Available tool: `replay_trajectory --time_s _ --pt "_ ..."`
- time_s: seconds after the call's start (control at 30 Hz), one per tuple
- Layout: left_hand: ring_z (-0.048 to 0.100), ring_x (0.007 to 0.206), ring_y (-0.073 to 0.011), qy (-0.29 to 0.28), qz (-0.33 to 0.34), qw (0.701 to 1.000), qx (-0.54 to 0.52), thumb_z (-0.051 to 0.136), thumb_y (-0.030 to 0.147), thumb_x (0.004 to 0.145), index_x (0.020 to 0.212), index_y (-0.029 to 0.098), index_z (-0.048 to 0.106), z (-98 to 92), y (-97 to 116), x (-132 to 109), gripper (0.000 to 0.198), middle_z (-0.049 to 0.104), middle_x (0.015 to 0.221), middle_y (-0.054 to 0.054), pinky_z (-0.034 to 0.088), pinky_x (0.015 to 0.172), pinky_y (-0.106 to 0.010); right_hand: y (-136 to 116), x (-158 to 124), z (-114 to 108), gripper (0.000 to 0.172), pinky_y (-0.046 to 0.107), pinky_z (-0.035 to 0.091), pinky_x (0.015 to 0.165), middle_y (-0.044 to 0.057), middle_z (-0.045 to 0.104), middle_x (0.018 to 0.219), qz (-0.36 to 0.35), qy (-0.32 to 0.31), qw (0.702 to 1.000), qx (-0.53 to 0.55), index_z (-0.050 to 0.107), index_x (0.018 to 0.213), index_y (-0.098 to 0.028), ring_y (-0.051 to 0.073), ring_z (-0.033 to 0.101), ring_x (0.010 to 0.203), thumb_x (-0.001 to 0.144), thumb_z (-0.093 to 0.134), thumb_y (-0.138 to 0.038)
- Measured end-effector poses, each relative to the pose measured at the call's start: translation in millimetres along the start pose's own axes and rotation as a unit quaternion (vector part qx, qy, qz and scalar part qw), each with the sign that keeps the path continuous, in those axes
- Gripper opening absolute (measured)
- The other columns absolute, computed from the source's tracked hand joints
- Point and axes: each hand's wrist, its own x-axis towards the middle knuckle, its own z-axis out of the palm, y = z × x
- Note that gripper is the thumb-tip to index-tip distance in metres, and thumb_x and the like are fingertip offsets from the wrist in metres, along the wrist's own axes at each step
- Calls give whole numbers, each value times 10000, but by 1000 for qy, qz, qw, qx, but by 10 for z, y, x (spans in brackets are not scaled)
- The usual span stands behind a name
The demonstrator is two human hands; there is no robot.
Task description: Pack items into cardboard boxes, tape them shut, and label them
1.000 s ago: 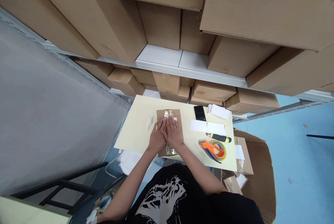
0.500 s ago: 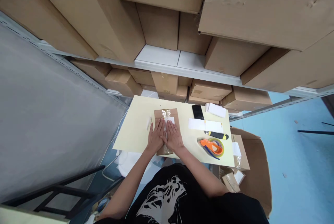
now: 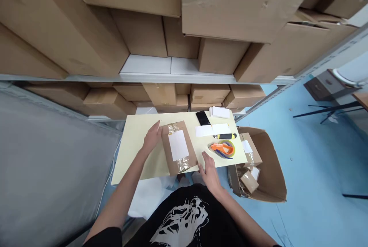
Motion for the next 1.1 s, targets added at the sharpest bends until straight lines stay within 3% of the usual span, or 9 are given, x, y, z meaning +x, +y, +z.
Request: replay_trajectory --time_s 0.07,0.13,0.23,0.4,0.53,0.67,0.83,1.0,1.1 --pt "522 1173 -212 -68 -19 997 -28 307 306 905 1208 185 540 -9 -18 163 401 580 1271 -73 409 988 -353 80 -76 115 631 494 453 938 149 388 1430 185 -5 969 163 265 1435 -236 273 477 1228 881 430 -488" --pt "585 1066 -206 -99 -21 994 -31 335 285 882 1133 211 568 29 -31 258 350 640 1164 -55 451 909 -323 92 -116 260 706 450 507 856 146 409 1412 296 -63 896 325 180 1452 -268 249 581 1110 856 460 -525" --pt "623 924 -204 -95 -36 995 -21 384 288 847 1079 230 565 97 -66 295 300 675 1034 -42 473 801 -295 -15 -115 437 744 406 502 856 123 483 1353 305 -82 819 479 204 1433 -292 215 635 1018 814 537 -534" --pt "603 867 -197 -66 -31 996 -44 416 339 835 1035 226 570 38 9 72 276 664 995 -34 467 755 -289 -204 -165 391 728 392 452 922 50 660 1086 256 -42 784 564 323 1374 -288 199 675 870 747 653 -453" --pt "577 953 -208 -15 -10 997 -78 429 426 848 1031 227 587 -99 515 -358 314 637 1051 -31 458 811 -319 -64 -447 -24 806 372 459 921 33 682 1007 251 4 778 576 326 1382 -264 172 681 784 700 709 -460" --pt "519 1087 -217 -5 96 984 -152 402 444 880 1117 234 572 57 1517 -818 359 585 1156 -50 419 917 -352 338 -859 -685 829 393 471 916 29 681 1030 250 132 791 542 356 1374 -274 194 680 830 669 716 -521" --pt "452 1174 -223 -78 255 939 -218 419 368 898 1187 220 519 939 2963 -1324 340 539 1206 -87 391 979 -384 1194 -1466 -1484 713 362 470 928 37 627 1191 288 311 735 529 395 1330 -295 188 672 908 718 656 -550" --pt "469 1155 -211 -204 350 881 -246 410 309 900 1150 207 506 2268 4099 -1589 287 556 1162 -87 364 1010 -411 2248 -1954 -2038 562 364 504 873 59 567 1279 320 468 648 508 443 1222 -283 199 636 1001 745 632 -513" --pt "493 1123 -206 -268 369 853 -251 406 315 893 1094 200 527 3070 4744 -1506 261 573 1125 -85 376 999 -397 2843 -1985 -2458 515 336 535 810 55 538 1311 319 508 634 488 418 1224 -293 197 611 1049 779 601 -476"
